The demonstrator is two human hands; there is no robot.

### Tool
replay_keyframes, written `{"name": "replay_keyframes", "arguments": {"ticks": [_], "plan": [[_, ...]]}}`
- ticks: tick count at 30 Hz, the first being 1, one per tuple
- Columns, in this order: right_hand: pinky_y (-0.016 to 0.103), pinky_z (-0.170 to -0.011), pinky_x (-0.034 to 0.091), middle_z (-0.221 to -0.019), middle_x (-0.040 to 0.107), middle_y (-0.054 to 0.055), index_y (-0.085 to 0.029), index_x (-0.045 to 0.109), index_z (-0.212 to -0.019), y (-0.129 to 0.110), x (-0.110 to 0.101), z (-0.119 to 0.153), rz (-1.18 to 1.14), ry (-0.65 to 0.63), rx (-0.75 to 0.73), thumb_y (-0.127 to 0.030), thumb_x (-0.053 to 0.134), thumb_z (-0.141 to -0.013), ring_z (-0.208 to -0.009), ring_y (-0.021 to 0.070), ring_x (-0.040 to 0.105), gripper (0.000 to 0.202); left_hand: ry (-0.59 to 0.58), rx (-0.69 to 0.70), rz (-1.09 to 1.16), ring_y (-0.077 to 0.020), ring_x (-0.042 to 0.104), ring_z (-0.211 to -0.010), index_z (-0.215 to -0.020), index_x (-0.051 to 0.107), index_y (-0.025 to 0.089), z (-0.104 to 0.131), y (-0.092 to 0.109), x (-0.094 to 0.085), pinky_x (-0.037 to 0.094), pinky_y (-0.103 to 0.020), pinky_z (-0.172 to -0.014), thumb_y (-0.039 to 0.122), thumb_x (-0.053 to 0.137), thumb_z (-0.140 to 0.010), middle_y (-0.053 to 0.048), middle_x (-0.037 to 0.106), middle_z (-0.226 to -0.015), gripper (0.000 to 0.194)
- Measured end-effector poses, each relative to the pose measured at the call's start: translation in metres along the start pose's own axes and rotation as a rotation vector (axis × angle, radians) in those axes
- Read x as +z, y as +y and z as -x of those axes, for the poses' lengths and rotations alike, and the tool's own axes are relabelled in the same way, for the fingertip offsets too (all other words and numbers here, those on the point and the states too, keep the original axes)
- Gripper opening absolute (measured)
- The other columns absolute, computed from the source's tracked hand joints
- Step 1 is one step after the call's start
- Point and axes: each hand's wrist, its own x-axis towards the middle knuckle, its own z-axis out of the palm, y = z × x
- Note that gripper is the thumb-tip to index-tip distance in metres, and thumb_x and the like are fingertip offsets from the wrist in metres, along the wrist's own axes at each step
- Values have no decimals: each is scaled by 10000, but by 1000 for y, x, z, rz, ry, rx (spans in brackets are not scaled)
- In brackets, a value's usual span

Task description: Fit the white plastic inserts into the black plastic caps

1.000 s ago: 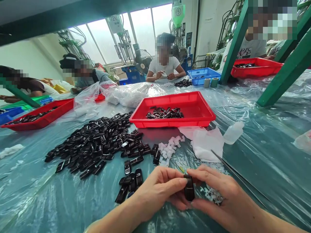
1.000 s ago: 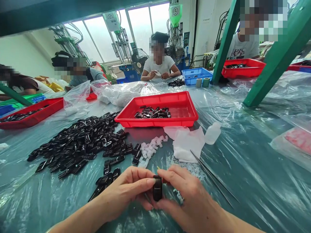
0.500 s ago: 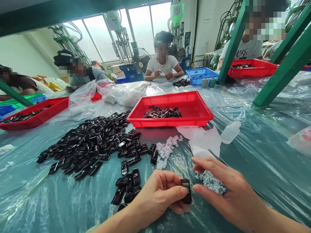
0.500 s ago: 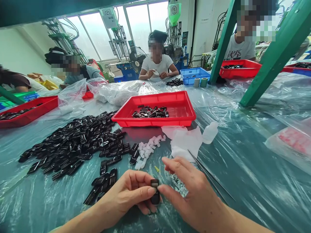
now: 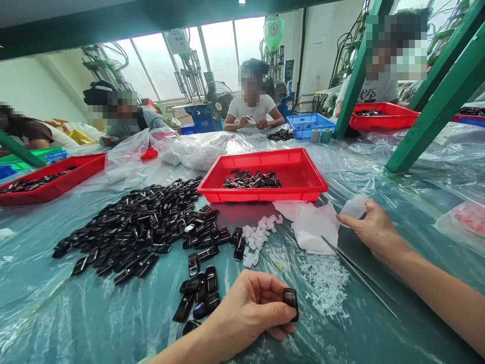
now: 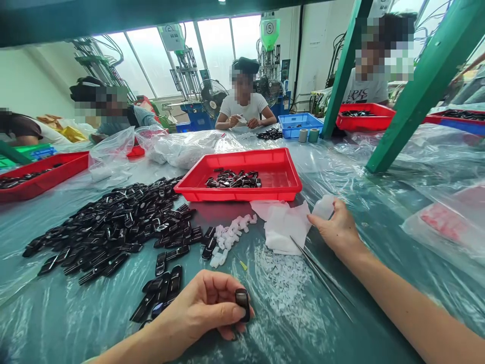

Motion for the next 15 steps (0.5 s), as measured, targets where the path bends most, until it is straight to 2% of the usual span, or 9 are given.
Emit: {"name": "replay_keyframes", "arguments": {"ticks": [3, 6, 8, 10, 12, 15], "plan": [[284, -681, 504, -944, 597, 25, -148, 580, -1009, -6, -3, -1, 44, -57, 34, -332, 345, -940, -793, 129, 599, 307, -16, -3, 4, -98, 593, -531, -732, 633, 90, 2, 1, 1, 463, -166, -465, 264, 749, -578, -79, 666, -698, 260], [300, -607, 496, -892, 614, 36, -165, 548, -1036, -33, -12, -1, 77, -78, -7, -333, 530, -853, -721, 143, 591, 249, -38, -20, 25, -85, 572, -497, -708, 635, 88, 3, 2, 2, 449, -156, -434, 275, 757, -563, -74, 661, -683, 266], [387, -691, 480, -1020, 618, 81, -225, 532, -1085, -57, -20, 3, 81, -101, -83, -270, 544, -825, -881, 236, 583, 264, -54, -31, 53, -80, 562, -478, -706, 638, 91, 3, 2, 3, 444, -152, -414, 275, 763, -554, -66, 659, -669, 270], [436, -778, 428, -1045, 622, 63, -270, 536, -1083, -80, -25, 10, 80, -121, -170, -197, 515, -821, -970, 269, 557, 273, -75, -36, 74, -72, 554, -468, -719, 644, 92, 3, 2, 3, 446, -148, -406, 267, 762, -559, -67, 666, -679, 265], [437, -784, 387, -1016, 620, 55, -273, 536, -1089, -97, -27, 19, 101, -153, -319, -104, 453, -815, -968, 263, 553, 333, -96, -31, 81, -63, 548, -465, -736, 651, 94, 3, 1, 3, 446, -141, -406, 260, 755, -574, -75, 677, -703, 254], [417, -808, 355, -974, 617, 48, -257, 530, -1112, -111, -26, 30, 125, -187, -484, 12, 372, -777, -957, 217, 549, 458, -117, -29, 81, -63, 548, -470, -746, 661, 95, 3, 0, 3, 448, -138, -408, 265, 752, -583, -78, 682, -715, 252]]}}
